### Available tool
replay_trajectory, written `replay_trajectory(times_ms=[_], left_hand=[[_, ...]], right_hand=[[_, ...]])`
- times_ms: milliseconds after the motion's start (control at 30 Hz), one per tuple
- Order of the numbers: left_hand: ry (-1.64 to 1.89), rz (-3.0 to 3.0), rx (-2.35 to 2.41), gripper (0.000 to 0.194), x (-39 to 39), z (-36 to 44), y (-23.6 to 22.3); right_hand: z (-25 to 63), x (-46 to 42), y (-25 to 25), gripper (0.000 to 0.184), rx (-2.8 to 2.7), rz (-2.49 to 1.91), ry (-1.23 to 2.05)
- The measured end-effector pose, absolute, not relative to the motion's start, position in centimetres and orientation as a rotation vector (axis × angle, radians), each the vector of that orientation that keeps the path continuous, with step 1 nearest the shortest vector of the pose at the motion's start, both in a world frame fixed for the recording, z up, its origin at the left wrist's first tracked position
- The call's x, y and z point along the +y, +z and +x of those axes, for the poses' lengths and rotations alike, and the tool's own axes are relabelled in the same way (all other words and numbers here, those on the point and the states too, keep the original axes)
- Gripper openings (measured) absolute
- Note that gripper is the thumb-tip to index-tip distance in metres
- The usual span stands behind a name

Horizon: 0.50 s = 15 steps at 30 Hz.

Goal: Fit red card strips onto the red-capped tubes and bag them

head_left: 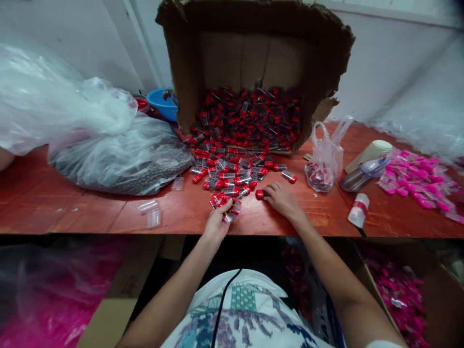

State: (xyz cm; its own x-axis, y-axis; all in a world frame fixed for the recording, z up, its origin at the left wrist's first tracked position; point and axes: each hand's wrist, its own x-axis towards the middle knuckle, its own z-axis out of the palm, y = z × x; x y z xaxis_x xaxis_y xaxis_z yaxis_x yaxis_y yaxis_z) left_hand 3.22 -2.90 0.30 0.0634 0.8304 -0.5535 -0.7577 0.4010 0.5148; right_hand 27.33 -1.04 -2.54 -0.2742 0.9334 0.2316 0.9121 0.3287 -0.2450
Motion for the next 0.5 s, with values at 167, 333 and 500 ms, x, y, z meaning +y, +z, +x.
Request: replay_trajectory(times_ms=[167, 333, 500], left_hand=[[1.192, 0.049, 0.882, 0.013, -2.8, 4.1, -0.1], [1.158, 0.103, 0.884, 0.008, -3.5, 5.3, -0.1], [1.154, 0.141, 0.882, 0.008, -3.9, 5.7, 0.2]], right_hand=[[23.9, -6.9, -2.5, 0.026, -1.910, -1.560, 0.370], [19.9, -10.6, -1.2, 0.029, -1.411, -1.381, 0.799], [18.3, -11.0, -1.0, 0.027, -1.187, -1.343, 0.885]])
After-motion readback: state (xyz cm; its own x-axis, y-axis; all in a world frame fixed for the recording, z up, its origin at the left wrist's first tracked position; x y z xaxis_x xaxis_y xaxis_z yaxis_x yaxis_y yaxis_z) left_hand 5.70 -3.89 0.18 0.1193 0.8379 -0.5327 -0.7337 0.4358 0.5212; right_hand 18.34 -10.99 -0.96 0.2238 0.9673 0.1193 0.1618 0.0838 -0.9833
